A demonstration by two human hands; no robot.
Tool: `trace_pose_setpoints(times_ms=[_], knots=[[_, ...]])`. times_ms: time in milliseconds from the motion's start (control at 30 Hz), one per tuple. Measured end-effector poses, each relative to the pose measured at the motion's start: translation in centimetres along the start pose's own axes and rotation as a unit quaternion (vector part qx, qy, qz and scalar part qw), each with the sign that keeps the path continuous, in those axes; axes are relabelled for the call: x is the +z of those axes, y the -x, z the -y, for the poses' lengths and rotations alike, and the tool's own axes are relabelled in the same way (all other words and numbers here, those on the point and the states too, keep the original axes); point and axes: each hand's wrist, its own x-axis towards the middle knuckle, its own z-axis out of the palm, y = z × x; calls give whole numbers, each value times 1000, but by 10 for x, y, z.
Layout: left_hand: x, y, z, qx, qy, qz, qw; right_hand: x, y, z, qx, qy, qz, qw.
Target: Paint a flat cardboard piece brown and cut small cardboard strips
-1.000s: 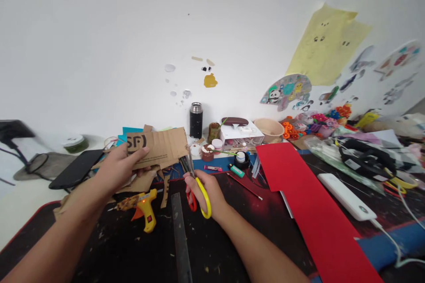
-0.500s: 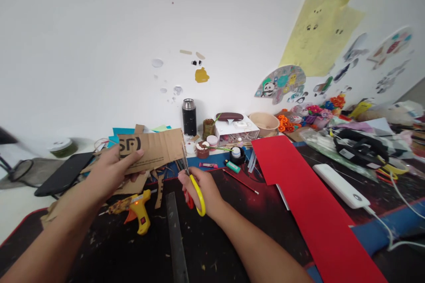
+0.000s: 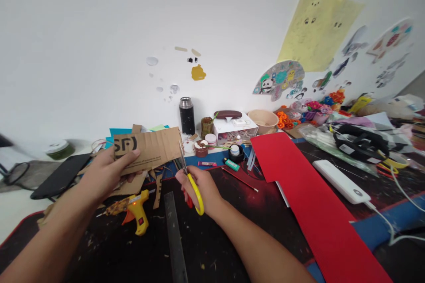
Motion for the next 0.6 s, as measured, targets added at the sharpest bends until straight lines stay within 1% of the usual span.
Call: trace_pose_setpoints(times_ms=[100, 267, 367, 600], knots=[[-1, -1, 1, -13, 15, 9, 1000, 0, 0, -2, 4, 5, 0, 1000], [-2, 0, 3, 9, 2, 19, 1000, -2, -2, -6, 9, 16, -4, 1000], [-1, 1, 3, 7, -5, 26, 1000, -2, -2, -7, 2, 15, -8, 1000], [-1, -1, 7, 9, -15, 22, 1000, -5, -2, -5, -2, 31, -13, 999]])
